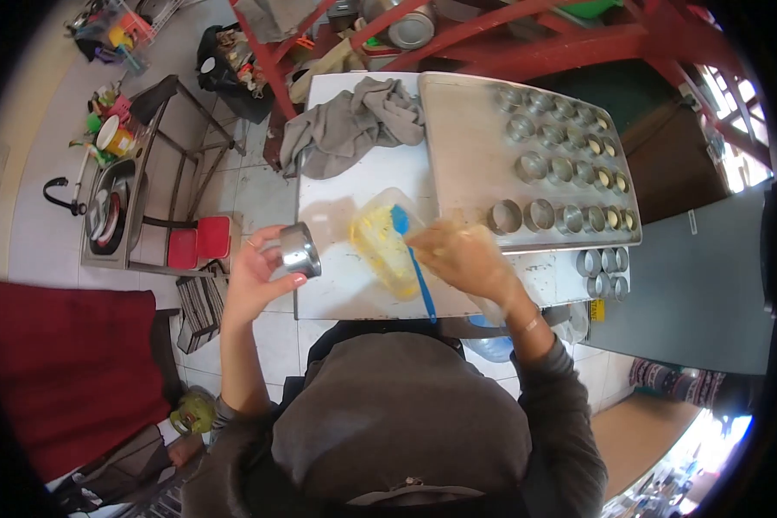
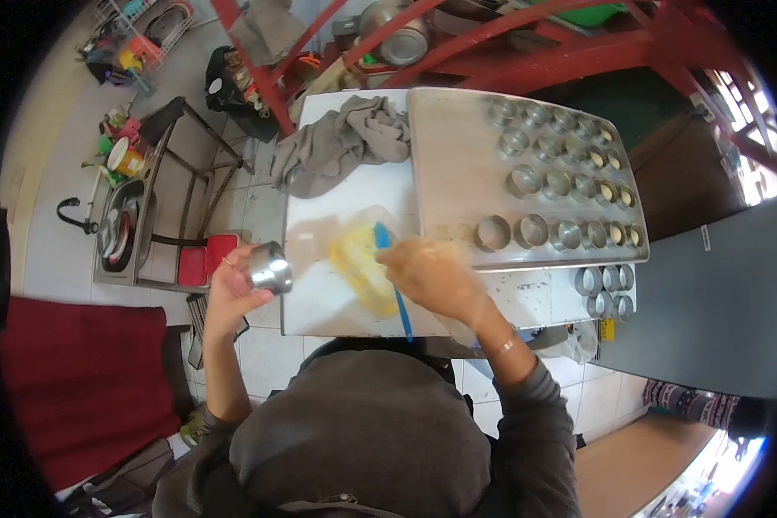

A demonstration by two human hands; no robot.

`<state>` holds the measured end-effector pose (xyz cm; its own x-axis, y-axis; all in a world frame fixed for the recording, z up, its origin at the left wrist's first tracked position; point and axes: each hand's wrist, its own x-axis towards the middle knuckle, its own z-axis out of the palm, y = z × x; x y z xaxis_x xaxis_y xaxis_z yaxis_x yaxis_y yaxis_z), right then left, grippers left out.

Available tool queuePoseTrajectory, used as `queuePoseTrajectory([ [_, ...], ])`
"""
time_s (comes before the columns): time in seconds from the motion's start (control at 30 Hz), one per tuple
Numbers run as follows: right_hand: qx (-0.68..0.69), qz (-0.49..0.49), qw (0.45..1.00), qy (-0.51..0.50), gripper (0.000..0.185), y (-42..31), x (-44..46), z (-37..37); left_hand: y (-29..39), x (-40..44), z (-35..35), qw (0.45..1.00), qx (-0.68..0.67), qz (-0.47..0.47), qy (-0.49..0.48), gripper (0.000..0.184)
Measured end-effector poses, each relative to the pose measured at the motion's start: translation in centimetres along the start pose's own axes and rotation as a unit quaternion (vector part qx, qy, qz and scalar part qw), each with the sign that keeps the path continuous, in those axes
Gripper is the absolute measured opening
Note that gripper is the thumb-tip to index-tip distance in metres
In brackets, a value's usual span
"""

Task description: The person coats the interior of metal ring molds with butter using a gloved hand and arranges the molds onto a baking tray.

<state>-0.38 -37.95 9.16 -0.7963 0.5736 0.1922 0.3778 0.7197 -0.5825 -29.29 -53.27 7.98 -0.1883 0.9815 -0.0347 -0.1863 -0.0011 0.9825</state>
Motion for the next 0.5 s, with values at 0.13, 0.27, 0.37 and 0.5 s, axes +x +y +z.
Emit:
queuePoseTrajectory([
  [0.13,-0.152,-0.115,0.977,-0.099,0.02,1.5,4.7,7.2,-1.4,-2.3,-0.9,0.999,-0.032,-0.042,0.006,0.068],
  [0.27,-0.274,-0.128,0.943,-0.139,0.014,0.3,6.1,9.4,-1.8,-3.3,-1.5,0.999,-0.02,-0.034,0.004,0.069],
  [0.37,-0.287,-0.131,0.948,-0.04,0.015,1.2,5.9,11.7,-2.1,-3.7,-1.9,0.999,-0.037,-0.028,-0.007,0.068],
  [0.5,-0.311,-0.065,0.946,-0.065,0.013,0.4,6.1,11.7,-2.8,-2.5,-2.3,0.998,-0.048,-0.032,-0.027,0.067],
])
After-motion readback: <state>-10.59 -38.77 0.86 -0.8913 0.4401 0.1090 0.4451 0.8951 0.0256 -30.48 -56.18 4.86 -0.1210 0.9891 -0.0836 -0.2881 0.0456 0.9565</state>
